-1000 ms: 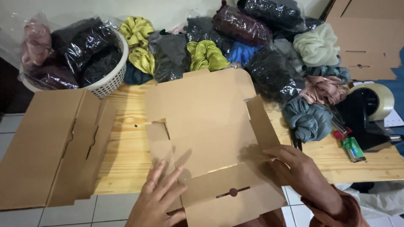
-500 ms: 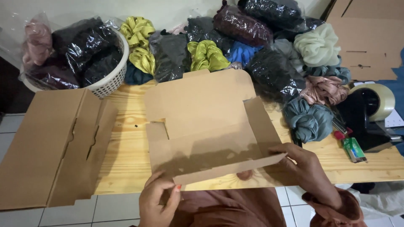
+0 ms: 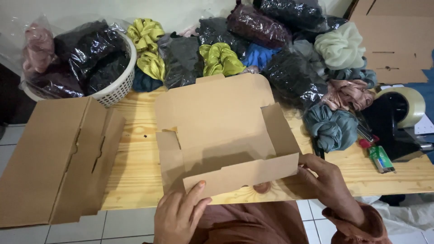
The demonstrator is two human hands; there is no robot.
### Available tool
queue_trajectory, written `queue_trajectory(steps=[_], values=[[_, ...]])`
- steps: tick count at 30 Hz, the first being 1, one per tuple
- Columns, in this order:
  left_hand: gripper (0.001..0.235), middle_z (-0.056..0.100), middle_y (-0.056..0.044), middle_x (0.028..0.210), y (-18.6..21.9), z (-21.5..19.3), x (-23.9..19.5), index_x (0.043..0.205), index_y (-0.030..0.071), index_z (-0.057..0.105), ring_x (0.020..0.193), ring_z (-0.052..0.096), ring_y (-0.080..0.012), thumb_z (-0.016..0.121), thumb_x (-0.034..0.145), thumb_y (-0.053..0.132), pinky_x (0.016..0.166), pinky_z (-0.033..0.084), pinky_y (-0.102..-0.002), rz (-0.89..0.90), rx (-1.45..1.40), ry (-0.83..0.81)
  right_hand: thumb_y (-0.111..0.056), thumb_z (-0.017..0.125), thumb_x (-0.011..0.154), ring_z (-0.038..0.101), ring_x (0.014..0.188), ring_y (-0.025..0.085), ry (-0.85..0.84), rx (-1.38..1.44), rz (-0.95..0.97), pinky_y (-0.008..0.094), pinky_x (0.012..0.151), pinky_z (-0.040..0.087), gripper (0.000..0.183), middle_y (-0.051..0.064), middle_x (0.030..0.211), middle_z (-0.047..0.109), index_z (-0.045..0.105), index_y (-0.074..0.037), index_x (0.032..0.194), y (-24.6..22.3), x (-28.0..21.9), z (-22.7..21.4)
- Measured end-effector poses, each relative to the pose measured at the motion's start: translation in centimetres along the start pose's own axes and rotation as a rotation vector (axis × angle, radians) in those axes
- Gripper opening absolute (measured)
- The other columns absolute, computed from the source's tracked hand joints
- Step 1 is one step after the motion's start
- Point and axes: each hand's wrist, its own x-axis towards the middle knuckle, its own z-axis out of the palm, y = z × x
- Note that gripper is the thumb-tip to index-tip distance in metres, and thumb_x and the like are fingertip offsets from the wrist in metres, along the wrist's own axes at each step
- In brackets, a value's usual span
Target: Assembling a cardboard shipping box and packing a plastic-wrapped item inside at a gift wrapping station.
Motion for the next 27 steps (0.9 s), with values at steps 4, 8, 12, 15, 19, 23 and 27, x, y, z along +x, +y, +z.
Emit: queue_trajectory(steps=[4, 8, 12, 15, 19, 23, 27], values=[[0.046, 0.052, -0.003, 0.087, 0.4, 0.2, 0.5, 0.131, 0.019, 0.067, 0.064, 0.052, -0.0183, 0.080, 0.092, 0.037, 0.062, 0.049, -0.035, -0.067, 0.038, 0.018, -0.016, 0.068, 0.093, 0.073, 0.099, 0.012, 0.039, -0.003, 0.043, 0.029, 0.083, 0.053, 0.020, 0.001, 0.108, 0.081, 0.077, -0.010, 0.109, -0.9, 0.2, 0.0], [0.047, 0.058, -0.020, 0.111, 0.4, -0.2, 1.1, 0.127, 0.024, 0.070, 0.070, 0.052, -0.0283, 0.083, 0.085, 0.039, 0.063, 0.050, -0.043, -0.197, -0.053, -0.075, -0.014, 0.067, 0.093, 0.071, 0.093, 0.008, 0.088, 0.070, 0.089, 0.025, 0.082, 0.053, 0.021, -0.002, 0.110, 0.083, 0.081, -0.010, 0.109, -2.9, 0.3, -0.1], [0.044, 0.048, -0.022, 0.142, 0.3, -0.5, 2.1, 0.124, 0.019, 0.069, 0.129, 0.053, -0.0413, 0.080, 0.087, 0.042, 0.114, 0.044, -0.057, -0.089, 0.003, -0.054, -0.018, 0.069, 0.092, 0.071, 0.096, 0.009, 0.125, 0.067, 0.166, 0.026, 0.079, 0.053, 0.017, 0.000, 0.111, 0.083, 0.082, -0.010, 0.102, -3.0, 0.3, 0.1], [0.042, 0.063, -0.013, 0.136, -0.1, 0.0, 1.3, 0.126, 0.004, 0.066, 0.127, 0.059, -0.0365, 0.073, 0.095, 0.032, 0.114, 0.048, -0.048, 0.018, -0.083, -0.122, -0.017, 0.070, 0.092, 0.071, 0.098, 0.008, 0.131, 0.071, 0.197, 0.026, 0.084, 0.051, 0.015, -0.002, 0.109, 0.083, 0.082, -0.010, 0.098, -2.6, 0.3, 0.3], [0.042, 0.062, -0.009, 0.139, 0.0, -0.4, 1.5, 0.127, 0.009, 0.067, 0.124, 0.062, -0.0303, 0.071, 0.095, 0.036, 0.101, 0.051, -0.040, -0.041, -0.062, -0.192, -0.019, 0.069, 0.093, 0.070, 0.096, 0.008, 0.130, 0.050, 0.196, 0.026, 0.082, 0.051, 0.016, -0.003, 0.105, 0.083, 0.083, -0.012, 0.099, -3.0, 0.3, 0.2], [0.044, 0.051, -0.015, 0.151, 1.0, -1.0, 2.6, 0.126, 0.011, 0.064, 0.112, 0.066, -0.0331, 0.075, 0.092, 0.037, 0.084, 0.060, -0.043, -0.164, -0.167, -0.172, -0.020, 0.067, 0.094, 0.071, 0.100, 0.009, 0.113, 0.042, 0.195, 0.027, 0.086, 0.051, 0.021, -0.002, 0.110, 0.083, 0.082, -0.013, 0.107, -3.9, 0.4, -0.2], [0.072, 0.044, -0.013, 0.160, 0.7, -0.6, 1.0, 0.145, 0.018, 0.048, 0.124, 0.070, -0.0265, 0.082, 0.086, 0.040, 0.075, 0.067, -0.037, -0.231, -0.225, -0.225, -0.015, 0.064, 0.096, 0.070, 0.102, 0.011, 0.081, 0.065, 0.150, 0.028, 0.088, 0.051, 0.023, 0.000, 0.111, 0.081, 0.079, -0.010, 0.114, -1.4, 0.2, 0.0]])
